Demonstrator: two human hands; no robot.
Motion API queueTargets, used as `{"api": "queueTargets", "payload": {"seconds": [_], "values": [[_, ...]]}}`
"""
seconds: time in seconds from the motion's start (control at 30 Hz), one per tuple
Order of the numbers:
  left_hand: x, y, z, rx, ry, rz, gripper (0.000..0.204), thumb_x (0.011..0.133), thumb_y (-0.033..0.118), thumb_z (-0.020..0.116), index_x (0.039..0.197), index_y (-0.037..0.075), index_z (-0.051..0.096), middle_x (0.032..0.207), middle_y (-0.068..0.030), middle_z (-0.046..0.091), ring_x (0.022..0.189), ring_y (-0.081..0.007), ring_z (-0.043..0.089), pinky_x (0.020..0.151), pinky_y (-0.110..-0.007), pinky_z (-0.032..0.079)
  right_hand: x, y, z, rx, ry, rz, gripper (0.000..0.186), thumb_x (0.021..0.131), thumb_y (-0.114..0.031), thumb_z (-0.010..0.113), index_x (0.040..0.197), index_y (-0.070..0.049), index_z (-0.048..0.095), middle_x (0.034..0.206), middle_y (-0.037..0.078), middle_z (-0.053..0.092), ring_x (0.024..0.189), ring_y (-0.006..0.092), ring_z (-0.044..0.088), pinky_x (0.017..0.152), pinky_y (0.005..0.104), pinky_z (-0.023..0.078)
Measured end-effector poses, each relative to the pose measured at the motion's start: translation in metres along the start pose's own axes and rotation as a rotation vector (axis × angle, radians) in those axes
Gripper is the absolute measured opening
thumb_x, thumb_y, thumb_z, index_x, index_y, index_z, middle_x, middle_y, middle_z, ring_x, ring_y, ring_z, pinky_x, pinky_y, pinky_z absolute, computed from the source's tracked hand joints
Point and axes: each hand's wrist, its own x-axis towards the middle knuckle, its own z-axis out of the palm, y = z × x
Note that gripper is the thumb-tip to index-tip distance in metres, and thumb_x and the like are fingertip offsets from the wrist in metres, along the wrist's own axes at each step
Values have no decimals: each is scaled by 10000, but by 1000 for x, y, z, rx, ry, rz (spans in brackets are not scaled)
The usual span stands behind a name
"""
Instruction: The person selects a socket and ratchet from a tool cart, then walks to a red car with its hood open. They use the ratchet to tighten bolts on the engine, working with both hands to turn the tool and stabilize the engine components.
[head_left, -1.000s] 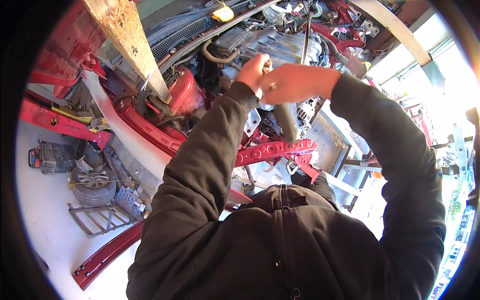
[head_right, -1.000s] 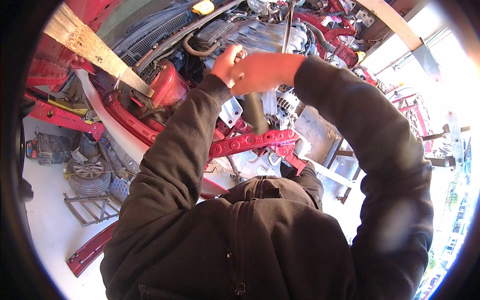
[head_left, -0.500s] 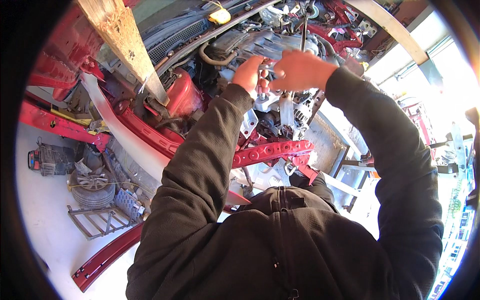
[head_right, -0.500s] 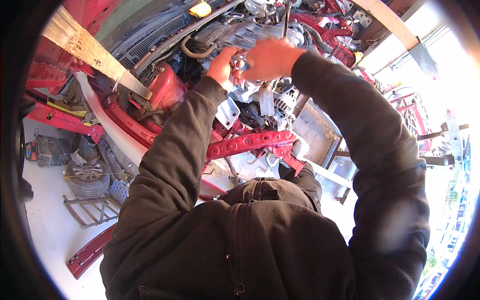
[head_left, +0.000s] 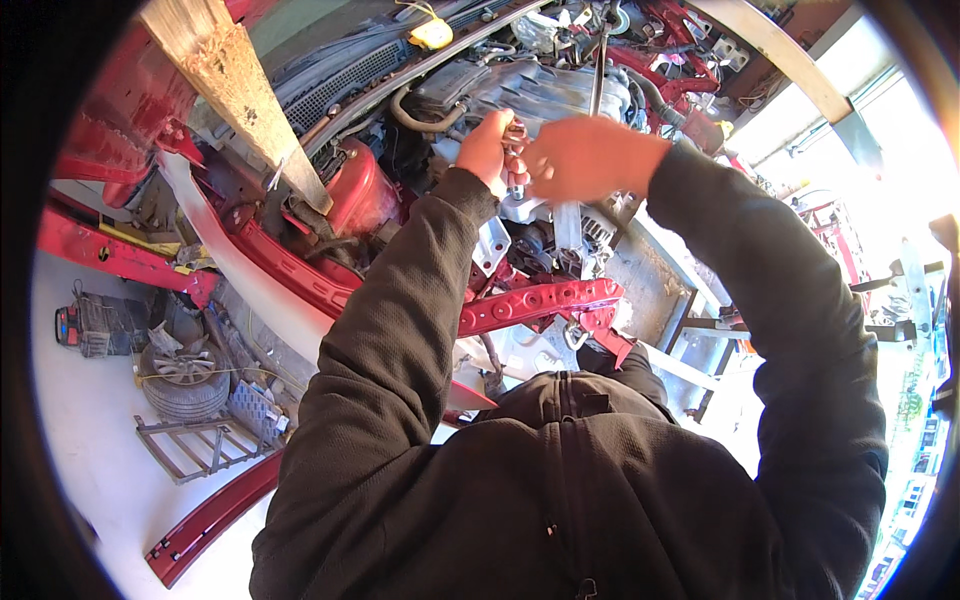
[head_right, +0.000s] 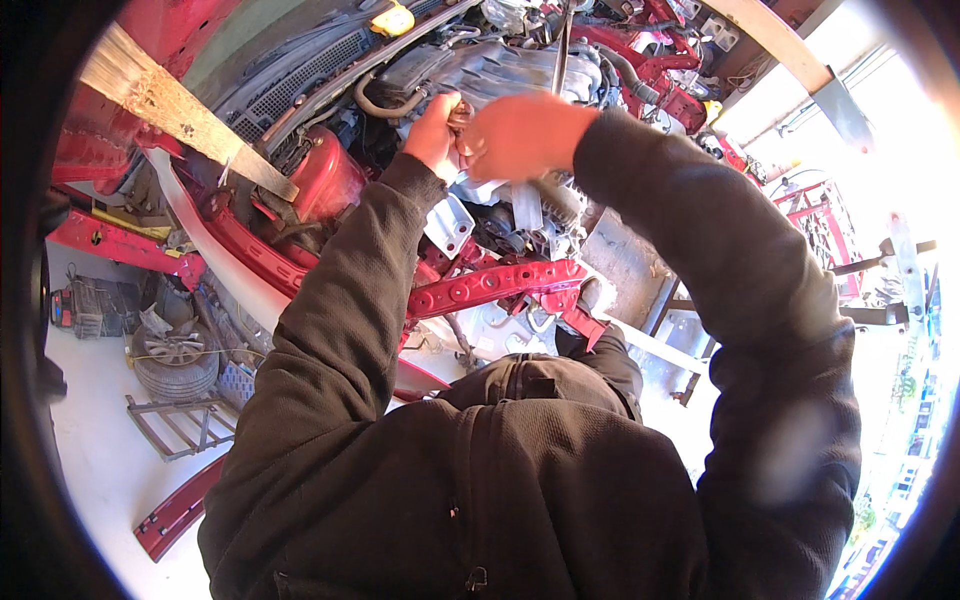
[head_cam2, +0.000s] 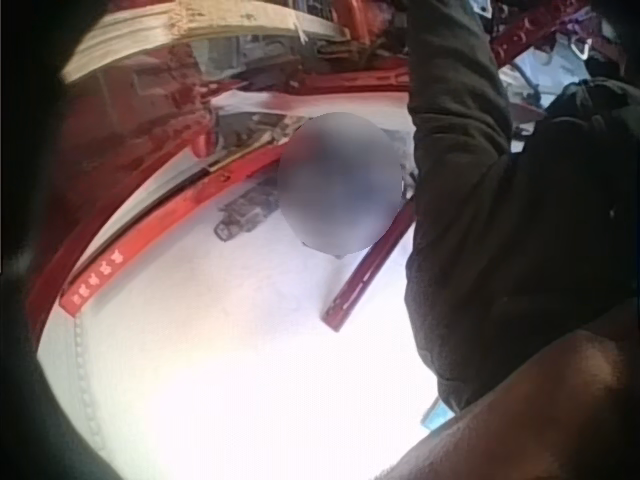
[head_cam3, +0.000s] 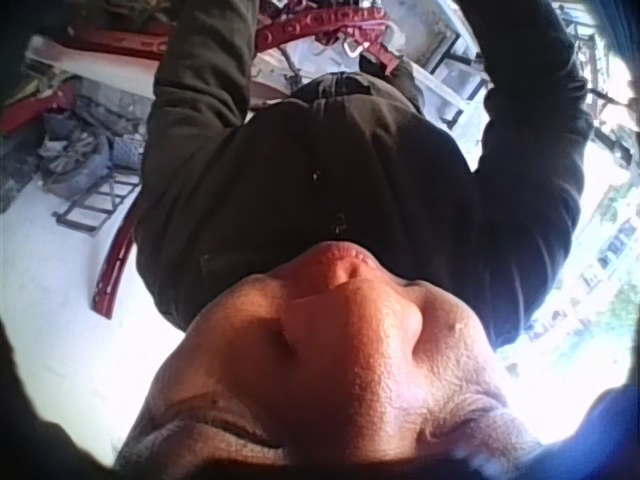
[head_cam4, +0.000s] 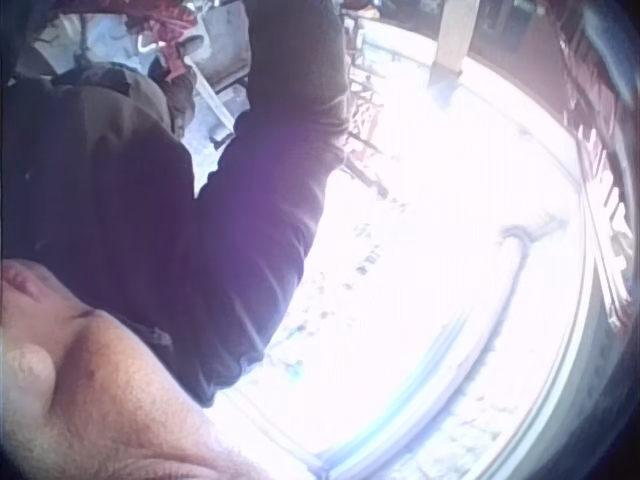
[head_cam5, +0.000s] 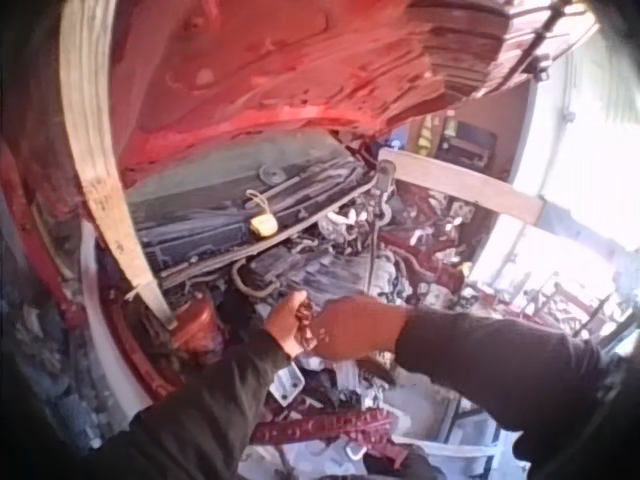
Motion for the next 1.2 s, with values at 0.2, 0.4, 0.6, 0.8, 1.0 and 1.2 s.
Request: {"api": "queueTargets", "payload": {"seconds": [0.2,0.4,0.6,0.8,1.0,1.2], "values": [[-8,6,2,29,-36,-100,338,1079,487,632,1010,156,635,776,20,603,556,-147,531,546,-360,459,4,4,8,-78,-30,-89,473,954,-530,719,932,-62,791,955,204,770,943,385,755,848,508,582],[-7,2,1,-45,-14,-143,342,1099,450,596,1067,117,667,797,1,611,526,-156,524,484,-376,463,7,-2,4,-235,112,31,435,915,-504,717,991,-84,800,950,185,760,899,382,756,809,524,587],[-5,-2,6,175,-80,180,324,1075,443,634,1079,121,666,826,9,585,495,-121,457,468,-343,450,8,10,11,75,21,-154,469,971,-547,700,938,-88,792,941,188,754,923,442,732,827,546,572],[-3,-2,0,-66,13,-128,263,1058,400,686,1041,137,674,836,31,575,526,-98,451,482,-324,424,16,13,3,-510,222,74,490,918,-564,686,1066,-119,831,1034,179,813,1021,397,779,913,522,601],[2,-2,1,-135,-24,-98,276,1071,409,651,1051,135,682,758,44,568,546,-112,493,515,-346,442,12,3,1,-36,5,43,538,979,-611,668,942,-89,795,1026,193,778,989,386,754,862,497,581],[-10,10,6,-66,-72,-168,296,1094,435,566,953,191,653,713,56,574,542,-121,526,555,-361,453,11,13,5,-30,-6,-129,571,963,-658,696,990,-99,808,978,174,780,928,386,758,820,518,576]]}}
